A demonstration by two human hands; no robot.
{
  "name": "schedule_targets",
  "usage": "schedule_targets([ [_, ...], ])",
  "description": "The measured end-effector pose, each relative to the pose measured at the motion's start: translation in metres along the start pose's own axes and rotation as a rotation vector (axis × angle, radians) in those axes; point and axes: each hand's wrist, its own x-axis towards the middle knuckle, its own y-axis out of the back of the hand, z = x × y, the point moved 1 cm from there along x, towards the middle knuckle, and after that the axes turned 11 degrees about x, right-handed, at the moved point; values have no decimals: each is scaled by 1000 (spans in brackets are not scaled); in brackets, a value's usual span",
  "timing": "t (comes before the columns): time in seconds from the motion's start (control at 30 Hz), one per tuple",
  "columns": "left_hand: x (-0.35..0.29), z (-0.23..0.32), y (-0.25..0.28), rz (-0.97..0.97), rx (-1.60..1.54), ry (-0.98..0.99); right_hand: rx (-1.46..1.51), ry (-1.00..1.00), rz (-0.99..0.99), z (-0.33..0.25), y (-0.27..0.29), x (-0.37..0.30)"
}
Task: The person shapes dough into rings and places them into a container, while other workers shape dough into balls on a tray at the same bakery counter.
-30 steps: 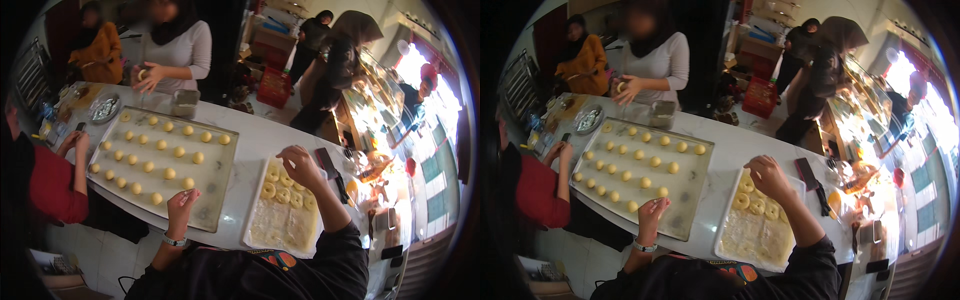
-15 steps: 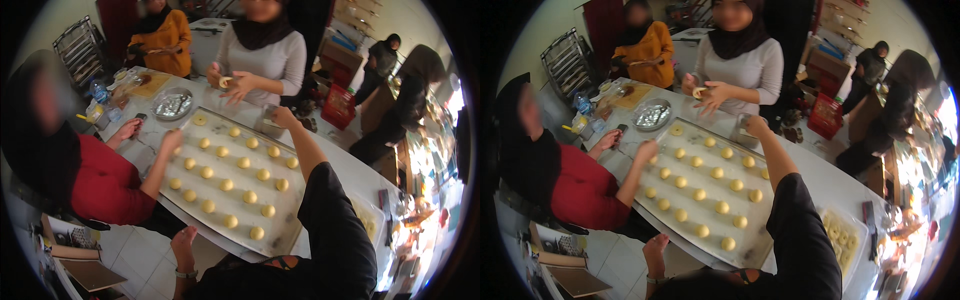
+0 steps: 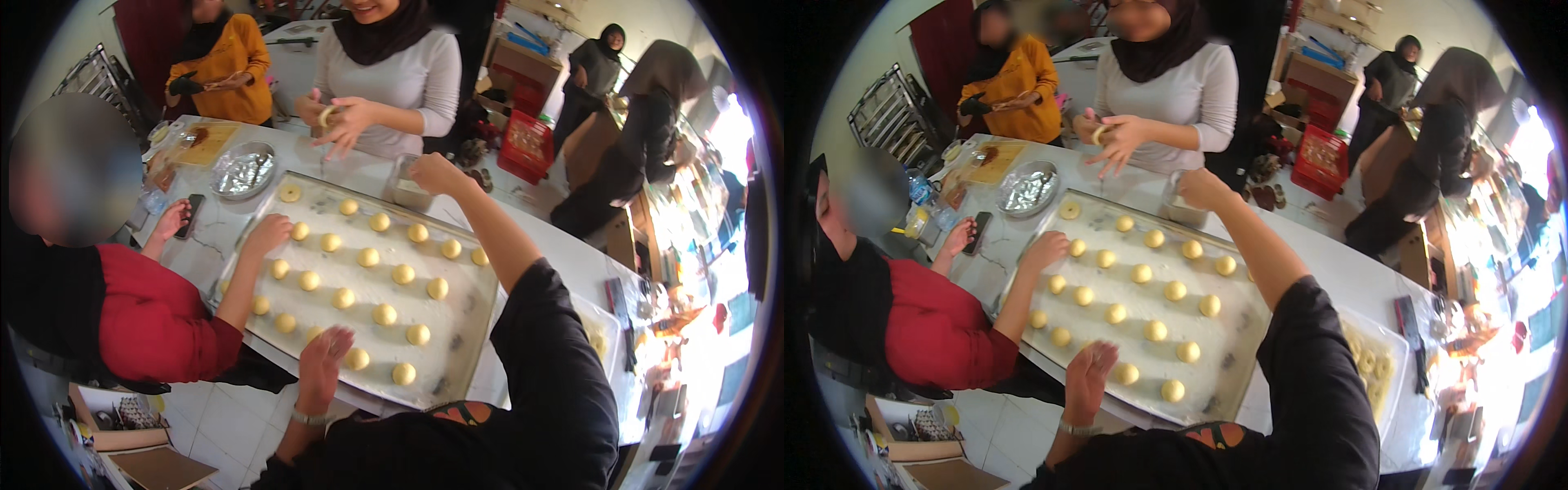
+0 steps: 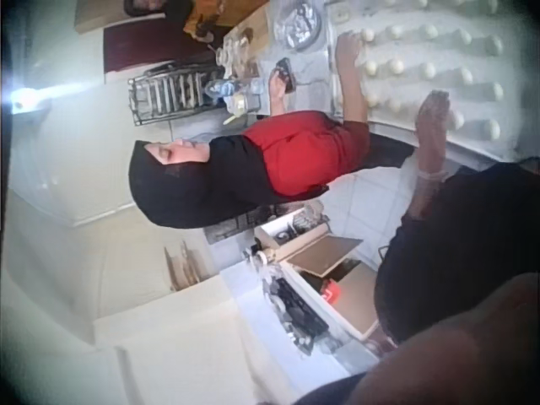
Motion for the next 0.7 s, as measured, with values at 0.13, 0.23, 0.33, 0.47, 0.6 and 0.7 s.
schedule_targets([
  [0.13,42,-13,-81,-403,-365,240,647,-32,239,-99,6,-131],
  [0.23,56,-38,-106,-475,-483,448,742,-159,142,-173,-25,-200],
  [0.33,50,-56,-121,-694,-494,510,596,-151,229,-181,-63,-239],
  [0.47,29,-68,-118,-578,-599,573,306,-405,-1,-136,-79,-255],
  [0.6,21,-54,-110,-636,-630,458,291,-630,65,-63,-95,-251],
  [0.7,17,-45,-87,-587,-560,398,283,-627,59,-46,-91,-236],
])
